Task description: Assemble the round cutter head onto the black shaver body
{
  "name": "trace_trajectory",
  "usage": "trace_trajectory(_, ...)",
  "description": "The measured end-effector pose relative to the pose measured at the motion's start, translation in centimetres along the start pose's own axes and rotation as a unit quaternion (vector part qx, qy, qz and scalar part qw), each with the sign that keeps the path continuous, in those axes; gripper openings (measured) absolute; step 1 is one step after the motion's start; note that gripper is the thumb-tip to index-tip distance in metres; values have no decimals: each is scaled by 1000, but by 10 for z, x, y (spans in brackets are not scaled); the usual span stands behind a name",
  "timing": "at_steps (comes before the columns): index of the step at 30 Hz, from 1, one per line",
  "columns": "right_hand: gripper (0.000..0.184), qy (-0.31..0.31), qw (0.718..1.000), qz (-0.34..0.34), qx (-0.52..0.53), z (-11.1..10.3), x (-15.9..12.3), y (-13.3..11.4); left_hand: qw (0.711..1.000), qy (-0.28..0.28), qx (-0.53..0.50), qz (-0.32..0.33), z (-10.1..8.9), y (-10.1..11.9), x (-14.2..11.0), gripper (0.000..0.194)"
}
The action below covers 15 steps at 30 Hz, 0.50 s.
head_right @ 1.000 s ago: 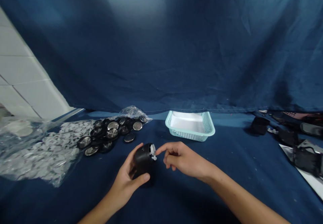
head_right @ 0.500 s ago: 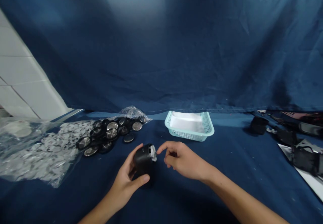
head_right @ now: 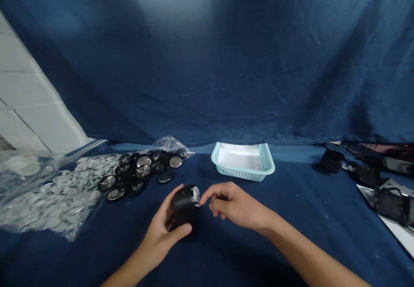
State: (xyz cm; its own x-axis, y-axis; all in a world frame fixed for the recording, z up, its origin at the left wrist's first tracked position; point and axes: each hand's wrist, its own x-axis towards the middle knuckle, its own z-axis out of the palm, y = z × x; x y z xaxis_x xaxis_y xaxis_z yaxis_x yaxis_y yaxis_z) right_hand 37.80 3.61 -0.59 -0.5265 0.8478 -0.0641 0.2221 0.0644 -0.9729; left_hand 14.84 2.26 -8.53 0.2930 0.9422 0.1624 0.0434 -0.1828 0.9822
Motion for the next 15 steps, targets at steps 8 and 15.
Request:
trace_trajectory(8, 48, 48, 995, -32, -87, 0, 0, 10, 1000, -2, 0, -3, 0, 1, -1, 86)
trace_trajectory(15, 40, 2, 1000, -19, -14, 1, -2, 2, 1000, -3, 1, -1, 1, 3, -1, 86)
